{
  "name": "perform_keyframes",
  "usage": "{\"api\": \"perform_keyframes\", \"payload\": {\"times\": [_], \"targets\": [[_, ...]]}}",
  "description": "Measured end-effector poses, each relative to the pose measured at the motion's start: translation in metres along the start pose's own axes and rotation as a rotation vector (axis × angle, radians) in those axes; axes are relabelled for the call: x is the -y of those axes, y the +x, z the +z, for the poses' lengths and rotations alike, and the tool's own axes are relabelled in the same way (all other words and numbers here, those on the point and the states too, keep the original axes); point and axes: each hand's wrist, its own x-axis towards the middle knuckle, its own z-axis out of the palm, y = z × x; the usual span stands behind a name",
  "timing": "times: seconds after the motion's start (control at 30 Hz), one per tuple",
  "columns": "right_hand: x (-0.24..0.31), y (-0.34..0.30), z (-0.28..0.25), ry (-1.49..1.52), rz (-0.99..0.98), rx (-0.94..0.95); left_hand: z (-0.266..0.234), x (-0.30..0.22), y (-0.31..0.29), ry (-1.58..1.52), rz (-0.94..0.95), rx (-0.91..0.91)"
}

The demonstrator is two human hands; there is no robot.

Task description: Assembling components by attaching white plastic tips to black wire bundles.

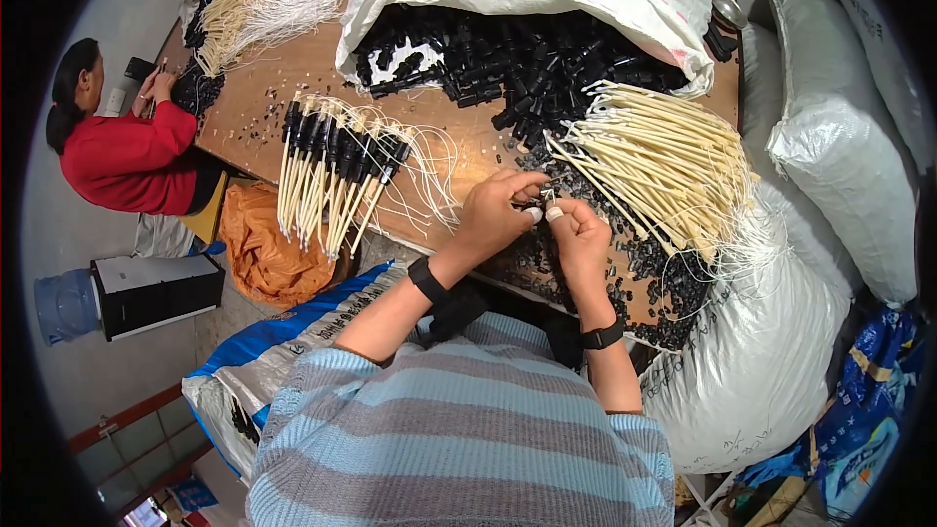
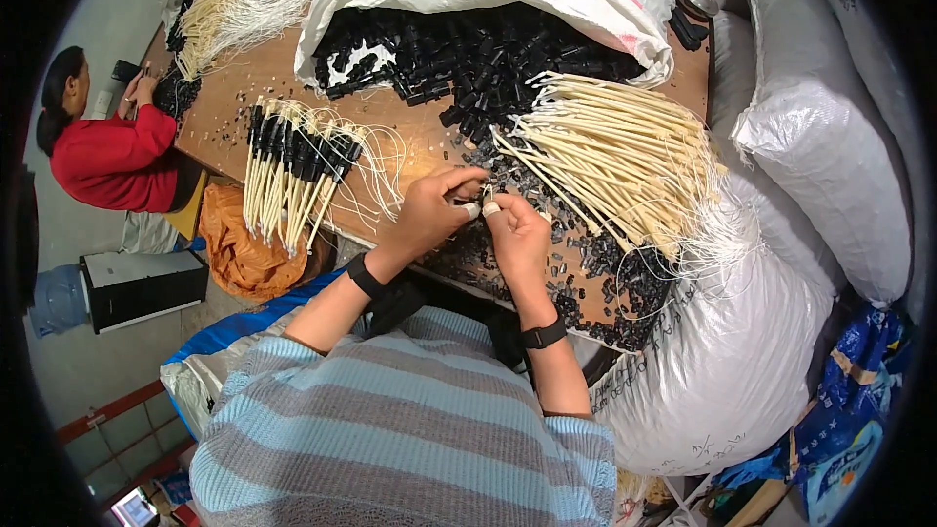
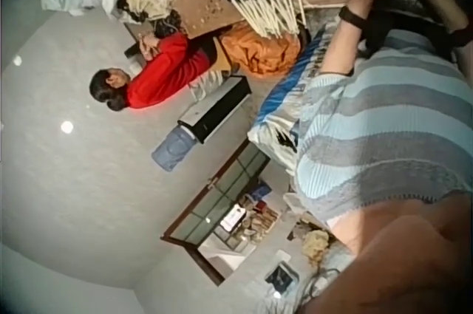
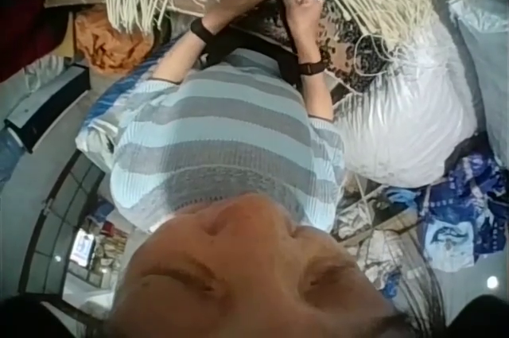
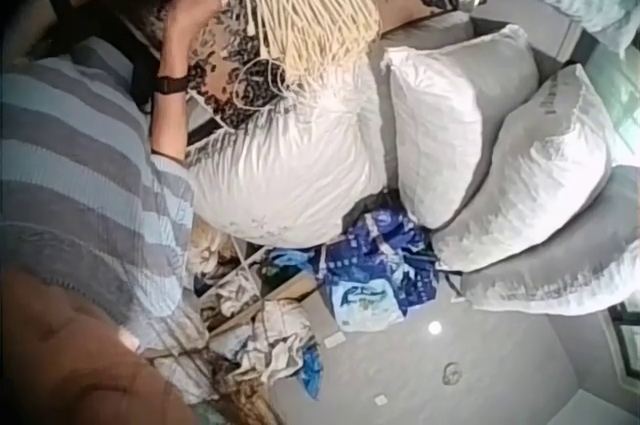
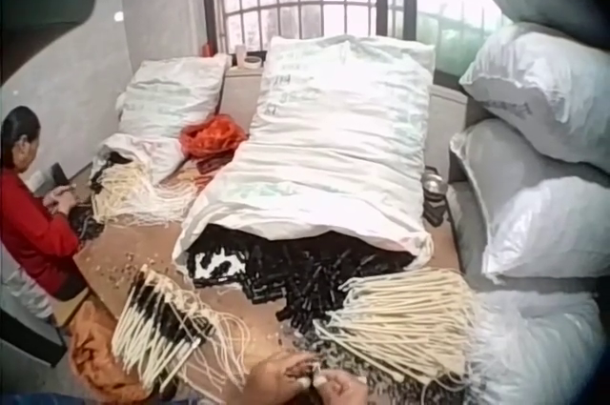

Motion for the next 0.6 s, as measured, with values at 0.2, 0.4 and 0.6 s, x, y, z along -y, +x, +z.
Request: {"api": "perform_keyframes", "payload": {"times": [0.2, 0.4, 0.6], "targets": [[0.000, -0.007, 0.002, -0.459, -0.260, -0.029, -0.005, 0.006, -0.001, -0.060, -0.145, 0.045], [0.012, -0.006, -0.017, 0.596, 0.123, 0.125, -0.015, -0.007, 0.001, 0.111, 0.276, 0.116], [0.029, -0.009, -0.019, 0.392, 0.080, 0.117, -0.011, 0.008, 0.002, 0.075, 0.270, 0.286]]}}
